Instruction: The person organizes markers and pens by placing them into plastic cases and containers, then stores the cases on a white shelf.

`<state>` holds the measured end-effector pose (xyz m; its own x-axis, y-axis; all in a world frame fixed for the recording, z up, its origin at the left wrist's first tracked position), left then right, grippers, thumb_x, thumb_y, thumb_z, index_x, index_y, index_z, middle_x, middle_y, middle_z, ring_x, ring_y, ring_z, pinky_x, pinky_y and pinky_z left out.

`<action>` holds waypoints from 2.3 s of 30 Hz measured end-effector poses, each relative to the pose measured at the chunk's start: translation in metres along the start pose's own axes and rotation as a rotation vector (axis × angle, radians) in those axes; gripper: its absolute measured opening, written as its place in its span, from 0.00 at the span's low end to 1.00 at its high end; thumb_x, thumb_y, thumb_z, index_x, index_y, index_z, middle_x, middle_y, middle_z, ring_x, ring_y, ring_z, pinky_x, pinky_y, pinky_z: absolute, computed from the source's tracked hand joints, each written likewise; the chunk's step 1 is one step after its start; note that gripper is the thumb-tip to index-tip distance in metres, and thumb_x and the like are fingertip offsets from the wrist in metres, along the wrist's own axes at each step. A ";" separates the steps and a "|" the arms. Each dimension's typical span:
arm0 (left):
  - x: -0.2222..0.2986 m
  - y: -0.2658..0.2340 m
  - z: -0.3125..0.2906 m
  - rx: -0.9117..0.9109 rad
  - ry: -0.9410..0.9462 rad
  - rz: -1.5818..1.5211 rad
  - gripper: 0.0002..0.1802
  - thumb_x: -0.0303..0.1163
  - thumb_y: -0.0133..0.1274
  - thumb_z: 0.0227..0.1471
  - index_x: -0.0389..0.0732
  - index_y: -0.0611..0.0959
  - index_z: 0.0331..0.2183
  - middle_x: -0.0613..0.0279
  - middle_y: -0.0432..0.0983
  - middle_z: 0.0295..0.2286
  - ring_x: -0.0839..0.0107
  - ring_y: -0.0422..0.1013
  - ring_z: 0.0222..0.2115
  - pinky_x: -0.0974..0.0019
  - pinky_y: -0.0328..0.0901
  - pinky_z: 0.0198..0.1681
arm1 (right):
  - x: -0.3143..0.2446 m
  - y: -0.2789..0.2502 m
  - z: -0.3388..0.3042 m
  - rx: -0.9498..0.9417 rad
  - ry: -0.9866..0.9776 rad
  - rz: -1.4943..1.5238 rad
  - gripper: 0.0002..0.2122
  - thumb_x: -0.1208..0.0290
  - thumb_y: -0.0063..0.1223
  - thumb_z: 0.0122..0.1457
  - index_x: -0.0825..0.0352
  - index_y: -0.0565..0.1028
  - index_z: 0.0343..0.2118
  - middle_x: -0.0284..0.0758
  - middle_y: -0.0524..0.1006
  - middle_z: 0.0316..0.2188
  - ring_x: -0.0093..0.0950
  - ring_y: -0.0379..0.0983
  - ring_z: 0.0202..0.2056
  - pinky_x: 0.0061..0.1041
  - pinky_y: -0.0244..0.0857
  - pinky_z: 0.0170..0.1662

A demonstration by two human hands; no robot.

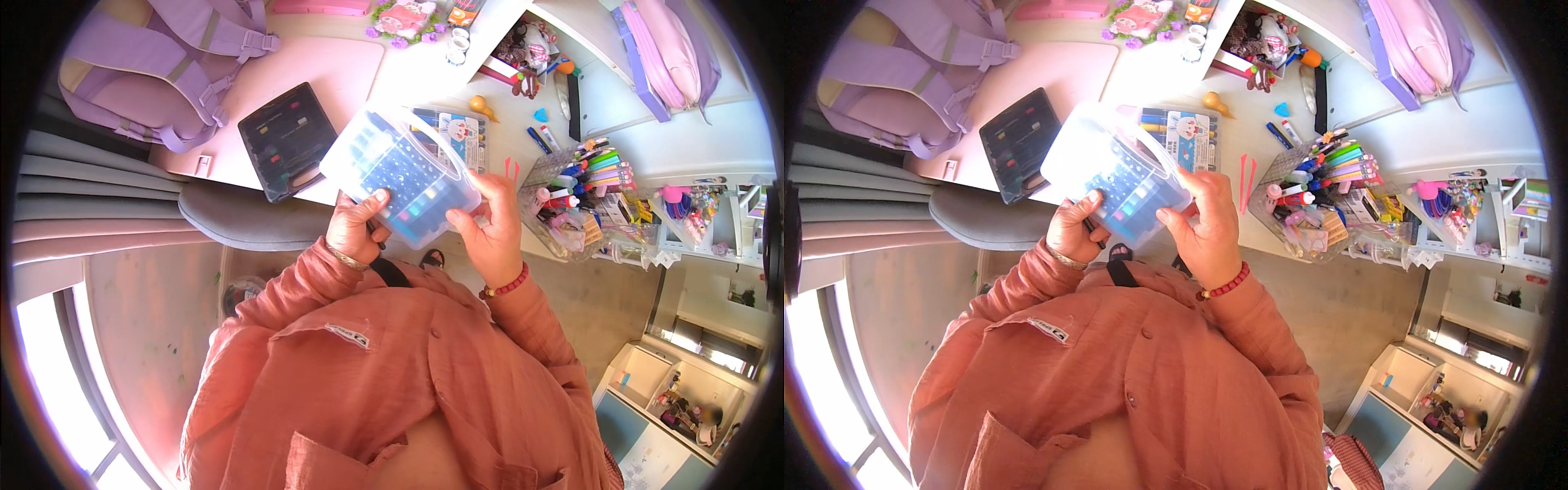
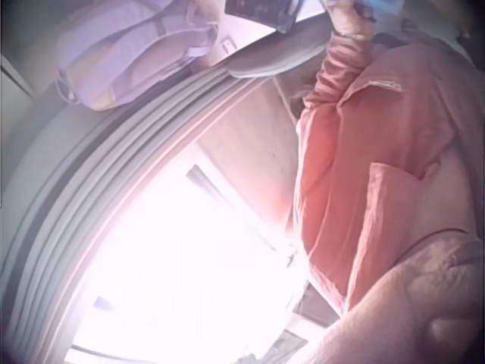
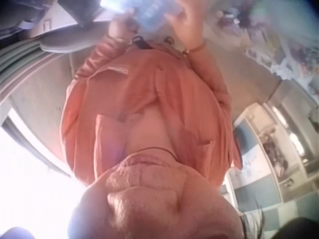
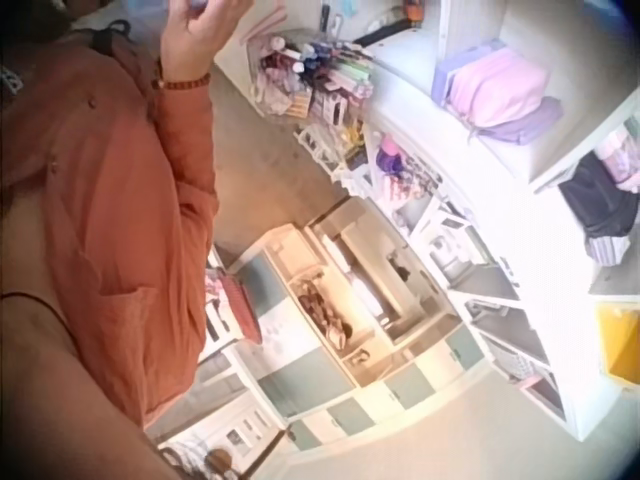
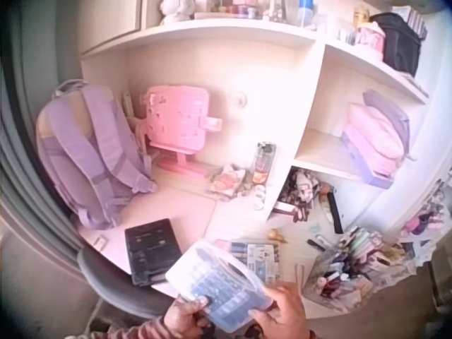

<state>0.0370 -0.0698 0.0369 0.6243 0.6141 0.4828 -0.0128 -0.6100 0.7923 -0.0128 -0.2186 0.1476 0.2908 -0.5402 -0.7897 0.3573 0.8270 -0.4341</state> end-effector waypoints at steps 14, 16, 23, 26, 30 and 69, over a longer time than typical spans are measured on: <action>0.040 -0.062 -0.036 0.202 0.023 0.249 0.17 0.29 0.53 0.43 0.37 0.71 0.38 0.64 0.71 0.26 0.81 0.63 0.15 0.81 0.50 0.09 | 0.074 0.002 -0.062 -0.106 0.559 0.145 0.17 0.73 0.55 0.48 0.66 0.67 0.43 0.35 0.71 0.33 0.26 0.68 0.34 0.25 0.64 0.37; 0.055 -0.070 -0.039 0.183 0.050 0.259 0.19 0.30 0.54 0.43 0.37 0.70 0.39 0.64 0.71 0.26 0.81 0.64 0.16 0.81 0.50 0.09 | 0.072 -0.019 -0.048 -0.019 0.363 -0.189 0.20 0.69 0.56 0.46 0.68 0.67 0.43 0.41 0.71 0.32 0.34 0.69 0.33 0.29 0.64 0.37; 0.043 -0.069 -0.032 0.152 -0.036 0.272 0.19 0.30 0.55 0.42 0.37 0.70 0.38 0.64 0.71 0.26 0.80 0.64 0.16 0.81 0.49 0.10 | 0.151 -0.017 -0.054 -0.222 0.762 -0.349 0.29 0.60 0.57 0.44 0.73 0.62 0.47 0.43 0.73 0.28 0.36 0.71 0.29 0.30 0.66 0.33; 0.031 -0.069 -0.025 0.152 -0.062 0.270 0.16 0.30 0.55 0.43 0.38 0.71 0.36 0.65 0.71 0.25 0.81 0.63 0.16 0.81 0.48 0.10 | 0.163 -0.014 -0.057 -0.199 0.970 -0.113 0.28 0.63 0.58 0.44 0.73 0.62 0.46 0.40 0.72 0.22 0.29 0.71 0.22 0.26 0.65 0.23; 0.034 -0.063 -0.023 0.125 -0.058 0.300 0.16 0.30 0.55 0.43 0.38 0.71 0.36 0.65 0.71 0.25 0.81 0.63 0.15 0.81 0.49 0.10 | 0.168 -0.014 -0.064 -0.134 1.064 0.116 0.27 0.68 0.60 0.43 0.72 0.63 0.45 0.37 0.71 0.25 0.22 0.68 0.21 0.20 0.62 0.18; 0.176 -0.153 0.006 0.665 0.111 1.397 0.25 0.40 0.58 0.40 0.27 0.70 0.32 0.55 0.70 0.20 0.70 0.69 0.15 0.67 0.69 0.15 | 0.099 -0.001 -0.039 0.181 0.917 0.887 0.12 0.68 0.45 0.56 0.67 0.68 0.43 0.28 0.72 0.35 0.18 0.67 0.32 0.18 0.63 0.34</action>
<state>0.1531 0.1287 -0.0012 0.3526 -0.5989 0.7191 -0.1596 -0.7956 -0.5844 -0.0187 -0.2669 0.0534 -0.1974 0.5442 -0.8154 0.4923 0.7743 0.3976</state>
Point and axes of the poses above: each hand's wrist, its own z-axis towards the middle knuckle, its own y-axis out of the palm, x = y × z, the point moved 9 cm from there along z, towards the middle knuckle
